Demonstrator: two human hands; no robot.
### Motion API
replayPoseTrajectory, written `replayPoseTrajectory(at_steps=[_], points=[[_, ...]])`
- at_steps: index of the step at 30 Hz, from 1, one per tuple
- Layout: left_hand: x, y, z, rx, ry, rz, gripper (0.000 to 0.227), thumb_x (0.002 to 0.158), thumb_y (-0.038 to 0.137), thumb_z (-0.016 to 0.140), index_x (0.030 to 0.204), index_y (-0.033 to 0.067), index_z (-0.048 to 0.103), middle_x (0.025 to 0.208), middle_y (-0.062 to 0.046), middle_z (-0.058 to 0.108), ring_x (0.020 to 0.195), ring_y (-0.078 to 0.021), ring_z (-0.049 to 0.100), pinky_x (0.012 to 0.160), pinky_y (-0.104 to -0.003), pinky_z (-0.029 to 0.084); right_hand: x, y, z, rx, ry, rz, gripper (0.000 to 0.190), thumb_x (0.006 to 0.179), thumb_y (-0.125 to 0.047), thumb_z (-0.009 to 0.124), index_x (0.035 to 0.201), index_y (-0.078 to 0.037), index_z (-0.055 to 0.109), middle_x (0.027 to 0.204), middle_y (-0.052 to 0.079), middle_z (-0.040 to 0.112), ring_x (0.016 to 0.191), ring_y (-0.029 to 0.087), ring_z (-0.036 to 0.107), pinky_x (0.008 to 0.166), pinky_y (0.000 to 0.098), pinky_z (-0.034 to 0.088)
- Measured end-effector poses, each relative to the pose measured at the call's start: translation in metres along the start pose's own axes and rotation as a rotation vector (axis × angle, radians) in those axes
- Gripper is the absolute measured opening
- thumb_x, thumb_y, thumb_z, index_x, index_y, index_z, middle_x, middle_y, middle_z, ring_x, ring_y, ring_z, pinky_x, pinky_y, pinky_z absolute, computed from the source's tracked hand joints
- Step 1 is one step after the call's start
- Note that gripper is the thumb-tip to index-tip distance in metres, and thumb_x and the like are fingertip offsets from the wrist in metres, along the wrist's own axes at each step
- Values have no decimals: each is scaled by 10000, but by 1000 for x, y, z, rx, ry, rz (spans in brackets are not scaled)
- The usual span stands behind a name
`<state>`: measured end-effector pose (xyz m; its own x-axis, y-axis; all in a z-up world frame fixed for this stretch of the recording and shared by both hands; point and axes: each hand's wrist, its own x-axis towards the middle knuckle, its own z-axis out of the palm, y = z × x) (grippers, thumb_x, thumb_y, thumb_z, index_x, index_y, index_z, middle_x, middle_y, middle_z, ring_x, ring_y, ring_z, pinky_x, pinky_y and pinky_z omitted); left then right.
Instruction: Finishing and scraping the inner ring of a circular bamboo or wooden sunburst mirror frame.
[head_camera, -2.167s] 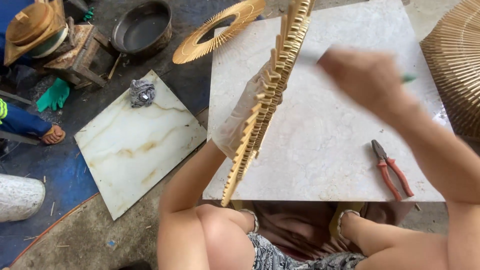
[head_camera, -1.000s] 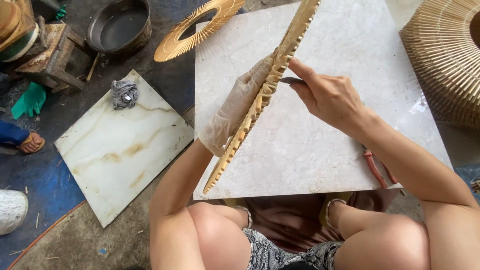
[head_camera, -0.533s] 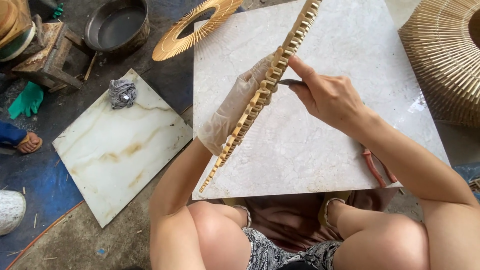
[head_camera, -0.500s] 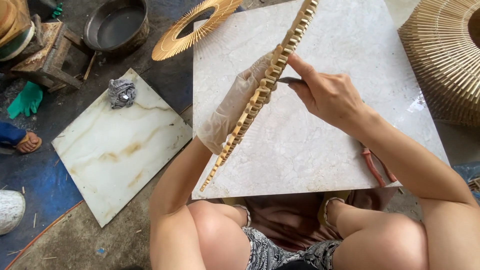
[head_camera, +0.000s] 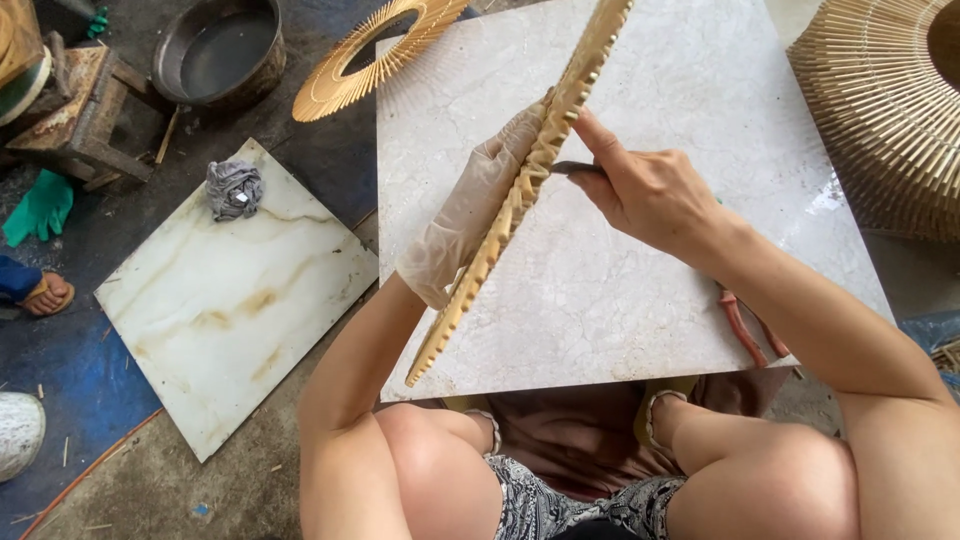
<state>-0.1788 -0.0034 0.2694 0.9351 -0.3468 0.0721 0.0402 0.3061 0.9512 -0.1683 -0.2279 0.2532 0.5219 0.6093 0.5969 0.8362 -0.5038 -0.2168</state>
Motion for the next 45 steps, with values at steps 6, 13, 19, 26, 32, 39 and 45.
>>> replayPoseTrajectory(at_steps=[6,13,19,26,32,39,45], points=[[-4,17,15,-15,51,2,502,1015,423,588,1324,30,637,839,-42,708,601,-89,673,507,-225,585,-13,16,8,7,-41,54,403,1107,-167,503,1442,22,385,643,59,614,388,127,470,348,272,393],[1,15,9,21,22,2,503,1008,439,543,1298,39,641,833,-42,761,555,-73,670,458,-192,561,3,-22,-10,206,-161,190,599,1076,-242,481,1536,35,215,644,68,642,316,136,418,260,284,375],[12,-17,-9,-115,48,-35,519,1065,464,583,1293,2,654,748,12,642,550,-24,603,486,-165,539,-4,17,10,-19,-40,52,538,1147,-239,511,1574,-58,238,642,76,650,401,115,456,376,297,364],[7,3,5,24,67,-11,552,987,494,587,1207,-3,684,688,13,653,455,-22,567,384,-166,490,-5,-21,-16,256,-104,149,635,1110,-170,479,1621,-23,132,764,95,702,369,135,460,339,276,364],[21,-21,-18,-68,-24,16,528,928,474,667,1240,48,676,767,21,668,558,-34,593,477,-194,518,-3,-29,-16,247,-37,69,641,1092,-162,522,1618,-34,179,735,61,694,412,119,514,369,282,404],[8,1,8,-14,86,-18,514,982,527,603,1109,43,721,670,47,605,496,-9,546,421,-159,472,-3,-12,-8,49,-17,38,612,1101,-154,552,1608,-68,220,698,64,683,424,137,541,357,281,426],[3,12,16,-8,87,-41,452,978,502,576,1056,79,714,661,57,611,477,4,537,403,-147,453,-3,-19,-10,206,-124,109,661,1064,-161,528,1597,12,178,751,85,696,367,143,517,327,285,416]])
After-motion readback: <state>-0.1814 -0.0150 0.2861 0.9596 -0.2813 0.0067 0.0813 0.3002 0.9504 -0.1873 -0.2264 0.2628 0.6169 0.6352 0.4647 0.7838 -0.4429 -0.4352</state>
